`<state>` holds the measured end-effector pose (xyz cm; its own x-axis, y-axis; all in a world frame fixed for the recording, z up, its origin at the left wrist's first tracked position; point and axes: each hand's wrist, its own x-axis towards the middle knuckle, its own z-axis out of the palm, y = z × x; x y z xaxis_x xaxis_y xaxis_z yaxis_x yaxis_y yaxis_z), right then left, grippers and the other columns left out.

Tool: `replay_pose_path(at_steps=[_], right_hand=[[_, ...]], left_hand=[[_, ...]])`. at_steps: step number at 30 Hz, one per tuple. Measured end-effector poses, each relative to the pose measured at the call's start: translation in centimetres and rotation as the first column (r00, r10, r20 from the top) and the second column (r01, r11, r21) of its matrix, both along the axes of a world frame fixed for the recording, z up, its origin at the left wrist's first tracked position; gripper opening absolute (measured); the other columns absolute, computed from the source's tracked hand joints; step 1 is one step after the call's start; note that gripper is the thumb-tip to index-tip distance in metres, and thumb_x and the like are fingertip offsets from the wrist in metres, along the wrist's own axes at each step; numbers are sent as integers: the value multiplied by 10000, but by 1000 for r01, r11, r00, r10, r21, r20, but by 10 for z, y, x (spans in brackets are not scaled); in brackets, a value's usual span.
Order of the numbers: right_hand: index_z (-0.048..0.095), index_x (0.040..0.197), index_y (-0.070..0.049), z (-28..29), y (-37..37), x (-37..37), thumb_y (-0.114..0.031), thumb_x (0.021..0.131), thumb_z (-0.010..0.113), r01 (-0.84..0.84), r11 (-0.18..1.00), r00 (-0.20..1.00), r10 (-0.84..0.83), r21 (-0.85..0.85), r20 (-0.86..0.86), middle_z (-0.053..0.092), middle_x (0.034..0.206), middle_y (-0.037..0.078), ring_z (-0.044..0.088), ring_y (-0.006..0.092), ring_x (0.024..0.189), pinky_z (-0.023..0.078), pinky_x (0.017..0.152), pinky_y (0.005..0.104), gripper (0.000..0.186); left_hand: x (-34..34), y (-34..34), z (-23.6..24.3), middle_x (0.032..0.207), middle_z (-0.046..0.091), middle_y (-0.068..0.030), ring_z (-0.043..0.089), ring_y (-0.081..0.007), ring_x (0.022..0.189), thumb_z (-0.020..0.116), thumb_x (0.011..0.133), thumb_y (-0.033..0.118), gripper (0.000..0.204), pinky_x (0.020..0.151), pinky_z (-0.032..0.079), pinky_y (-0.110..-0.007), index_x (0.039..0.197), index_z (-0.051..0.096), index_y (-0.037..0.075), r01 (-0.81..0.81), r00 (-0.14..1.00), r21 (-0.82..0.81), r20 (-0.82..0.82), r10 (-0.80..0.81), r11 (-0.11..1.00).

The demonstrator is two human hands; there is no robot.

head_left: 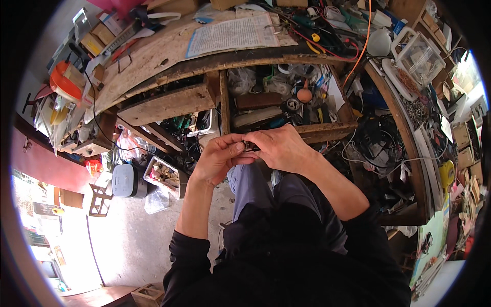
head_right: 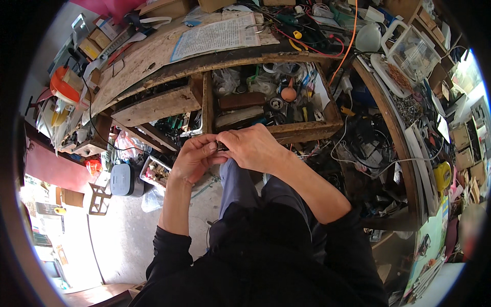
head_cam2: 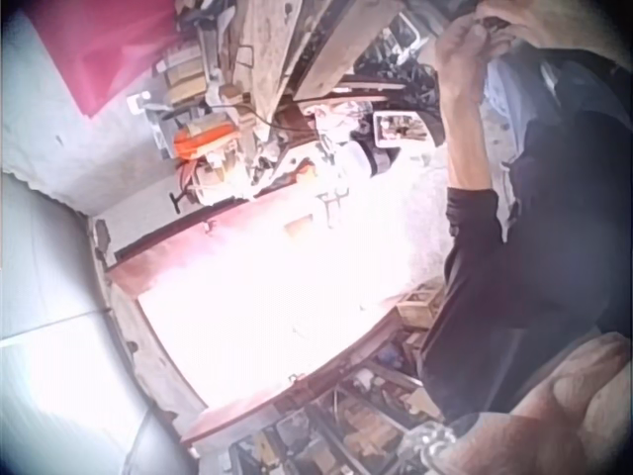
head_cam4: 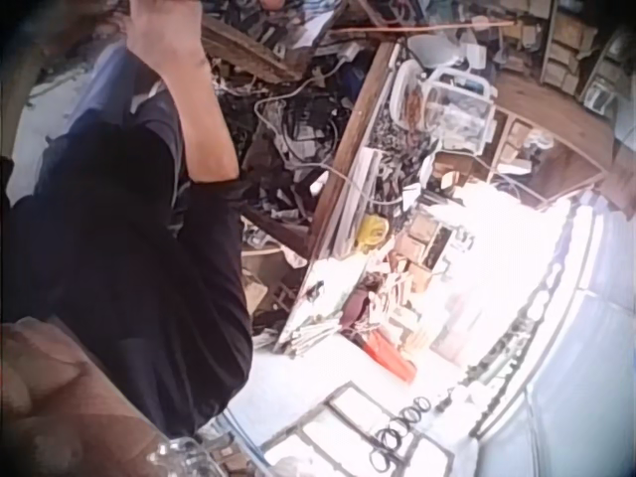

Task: The person sits in a cluttered workshop and repeatedly handles small electronic components and wires. They use a pen-like tool to scrape or adjust parts, occasionally picking up and setting down small items from the workbench.

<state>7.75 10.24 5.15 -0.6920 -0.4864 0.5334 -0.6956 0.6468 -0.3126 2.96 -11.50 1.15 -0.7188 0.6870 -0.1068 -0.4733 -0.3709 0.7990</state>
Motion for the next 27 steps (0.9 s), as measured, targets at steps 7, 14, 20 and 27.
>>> replay_pose_path(at_steps=[7, 14, 20, 27], right_hand=[[653, 1099, -57, 2, 0, -1, -193, 845, 768, 41, 998, 998, -39, -46, 49, 718, 898, 95, 715, 288, 780, 552, 612, 382, 311], [662, 1121, -16, 5, 5, 0, -118, 927, 666, 152, 960, 969, -98, -235, 228, 705, 884, 159, 696, 324, 752, 527, 648, 378, 219], [578, 1047, -14, 5, -10, 3, -99, 954, 631, 225, 914, 924, -90, -339, 371, 665, 781, 162, 649, 315, 659, 483, 609, 386, 136], [531, 1031, -17, 9, -14, 3, -128, 948, 624, 249, 906, 889, -75, -341, 452, 657, 754, 200, 653, 422, 724, 480, 630, 483, 167]], left_hand=[[-1, 1, -7, 1130, 706, -130, 735, -256, 982, 602, 1013, 53, 255, 870, 629, -343, 1250, 608, -42, -16, 998, 34, -59, 18, 999], [-8, 10, -8, 1215, 678, -151, 692, -259, 1077, 608, 1009, 50, 260, 941, 580, -384, 1259, 601, -18, -193, 964, 149, -157, 216, 970], [-16, 11, -20, 1250, 665, -137, 679, -232, 1030, 640, 976, 27, 268, 937, 563, -377, 1242, 621, 9, -219, 948, 201, -189, 257, 955], [-12, 15, -22, 1201, 704, -140, 692, -199, 1015, 664, 906, -104, 334, 943, 571, -336, 1230, 659, -25, -288, 901, 162, -289, 325, 944]])
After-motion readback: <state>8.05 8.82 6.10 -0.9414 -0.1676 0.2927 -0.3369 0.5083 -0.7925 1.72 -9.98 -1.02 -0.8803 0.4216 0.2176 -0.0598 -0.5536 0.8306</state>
